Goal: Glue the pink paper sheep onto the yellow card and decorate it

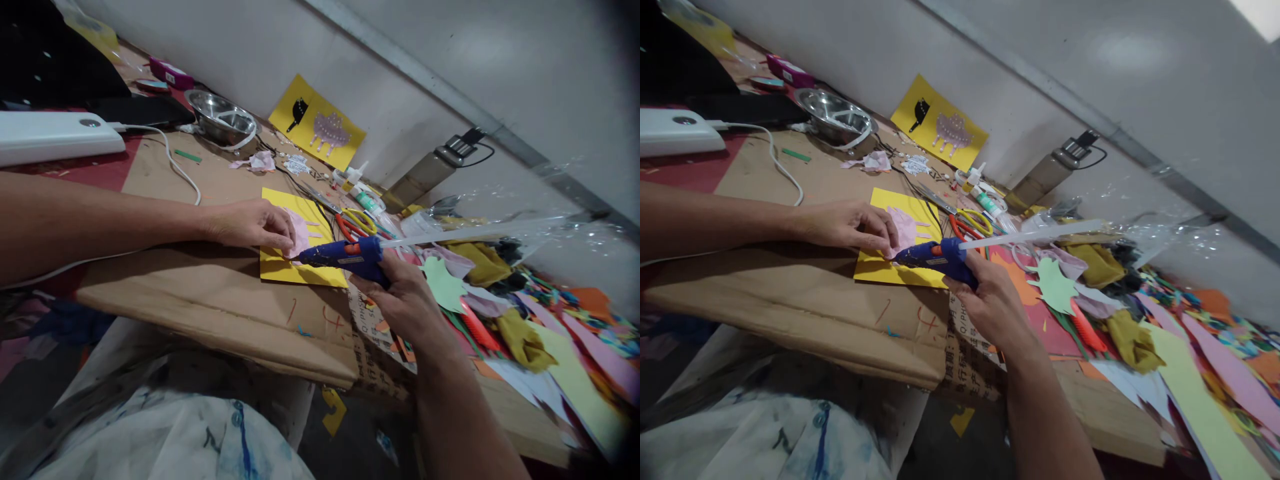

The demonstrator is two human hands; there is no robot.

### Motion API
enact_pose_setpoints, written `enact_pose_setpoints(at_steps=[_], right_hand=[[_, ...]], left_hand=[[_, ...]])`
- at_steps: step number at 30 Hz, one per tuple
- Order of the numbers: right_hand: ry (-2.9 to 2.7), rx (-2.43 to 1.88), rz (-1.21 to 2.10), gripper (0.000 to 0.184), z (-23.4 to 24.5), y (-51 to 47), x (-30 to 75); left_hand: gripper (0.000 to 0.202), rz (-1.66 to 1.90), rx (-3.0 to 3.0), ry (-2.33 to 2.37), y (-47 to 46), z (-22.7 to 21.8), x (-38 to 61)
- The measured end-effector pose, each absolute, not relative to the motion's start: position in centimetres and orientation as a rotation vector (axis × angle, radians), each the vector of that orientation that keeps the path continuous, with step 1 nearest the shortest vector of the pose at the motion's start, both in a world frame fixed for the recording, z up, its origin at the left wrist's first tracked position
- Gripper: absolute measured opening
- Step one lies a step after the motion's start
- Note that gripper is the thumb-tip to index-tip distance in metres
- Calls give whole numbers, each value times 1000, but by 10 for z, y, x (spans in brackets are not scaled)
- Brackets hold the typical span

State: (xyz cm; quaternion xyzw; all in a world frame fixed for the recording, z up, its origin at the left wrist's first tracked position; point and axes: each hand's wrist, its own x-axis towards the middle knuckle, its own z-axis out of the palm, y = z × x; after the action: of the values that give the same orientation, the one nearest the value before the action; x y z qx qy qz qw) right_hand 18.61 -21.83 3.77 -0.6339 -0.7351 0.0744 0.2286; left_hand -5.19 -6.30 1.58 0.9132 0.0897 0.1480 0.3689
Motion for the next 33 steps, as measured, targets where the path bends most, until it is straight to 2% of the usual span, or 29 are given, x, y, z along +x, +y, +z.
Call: enact_pose_setpoints(at_steps=[5,12,21,28,33], right_hand=[[-2031,-1691,253,29,37,-219,185],[-2002,-1708,302,21,34,-218,183],[-2019,-1714,231,24,38,-219,183],[-1989,-1680,295,29,37,-220,186],[-1994,-1671,309,22,39,-221,185]], left_hand=[[21,376,2352,210,-62,16,-53],[25,370,2351,208,-63,17,-53],[26,370,2374,192,-62,15,-53],[28,356,2356,199,-62,17,-54],[24,366,2347,182,-63,17,-53]])
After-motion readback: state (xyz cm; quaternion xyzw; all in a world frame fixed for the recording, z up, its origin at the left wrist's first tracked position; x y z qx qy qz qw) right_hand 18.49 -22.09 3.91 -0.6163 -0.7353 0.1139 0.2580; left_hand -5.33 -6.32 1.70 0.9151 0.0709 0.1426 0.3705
